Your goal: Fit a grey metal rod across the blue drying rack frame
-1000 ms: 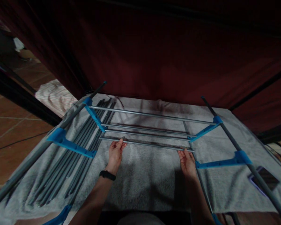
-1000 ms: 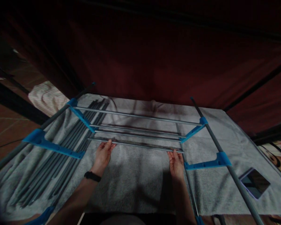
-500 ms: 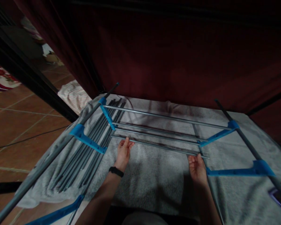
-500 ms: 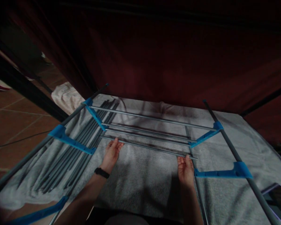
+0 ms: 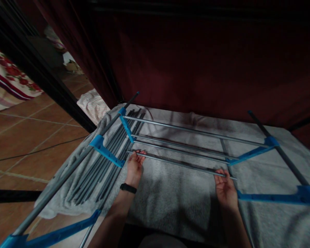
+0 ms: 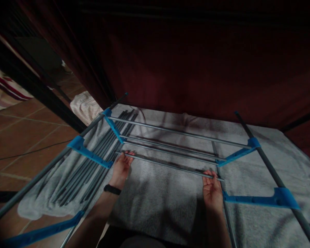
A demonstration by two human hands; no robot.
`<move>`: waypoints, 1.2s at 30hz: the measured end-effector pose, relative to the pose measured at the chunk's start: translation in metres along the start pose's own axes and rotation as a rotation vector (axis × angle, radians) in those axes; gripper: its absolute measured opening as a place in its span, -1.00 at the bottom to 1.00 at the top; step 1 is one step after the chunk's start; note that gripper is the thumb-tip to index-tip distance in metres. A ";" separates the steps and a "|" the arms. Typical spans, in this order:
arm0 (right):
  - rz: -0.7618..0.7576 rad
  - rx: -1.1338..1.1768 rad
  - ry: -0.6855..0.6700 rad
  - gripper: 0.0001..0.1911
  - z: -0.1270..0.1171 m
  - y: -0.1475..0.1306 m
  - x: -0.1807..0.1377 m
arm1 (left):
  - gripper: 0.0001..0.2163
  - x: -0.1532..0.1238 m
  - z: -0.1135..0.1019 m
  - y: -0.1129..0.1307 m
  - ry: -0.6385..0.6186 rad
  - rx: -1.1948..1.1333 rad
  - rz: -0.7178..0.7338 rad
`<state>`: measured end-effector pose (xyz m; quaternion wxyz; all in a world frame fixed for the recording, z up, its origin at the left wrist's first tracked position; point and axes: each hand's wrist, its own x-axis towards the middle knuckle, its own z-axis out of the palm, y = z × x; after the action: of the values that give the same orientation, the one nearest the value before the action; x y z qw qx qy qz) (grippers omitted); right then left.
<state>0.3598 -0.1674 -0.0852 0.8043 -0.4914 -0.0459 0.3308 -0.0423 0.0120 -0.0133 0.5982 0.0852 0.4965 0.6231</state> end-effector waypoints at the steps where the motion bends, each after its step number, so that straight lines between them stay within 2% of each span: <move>1: 0.008 -0.012 -0.010 -0.74 -0.001 0.000 0.000 | -0.80 0.001 -0.001 0.000 0.011 -0.001 0.005; 18: 0.024 0.065 0.049 -0.72 -0.007 0.007 0.008 | -0.83 0.005 -0.002 -0.001 0.050 -0.033 0.040; 23: 0.028 0.050 0.035 -0.75 -0.005 0.007 0.009 | -0.68 -0.001 0.002 0.009 0.067 -0.100 -0.037; 27: 0.033 0.036 0.038 -0.85 -0.002 0.005 0.006 | -0.67 -0.004 0.005 0.014 0.098 -0.132 -0.079; 36: 0.045 0.041 0.010 -0.82 0.006 0.004 -0.001 | -0.72 0.000 0.004 0.007 0.080 -0.109 -0.005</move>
<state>0.3549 -0.1625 -0.0848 0.8068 -0.4775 -0.0239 0.3471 -0.0443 0.0152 -0.0064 0.5831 0.0263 0.4858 0.6506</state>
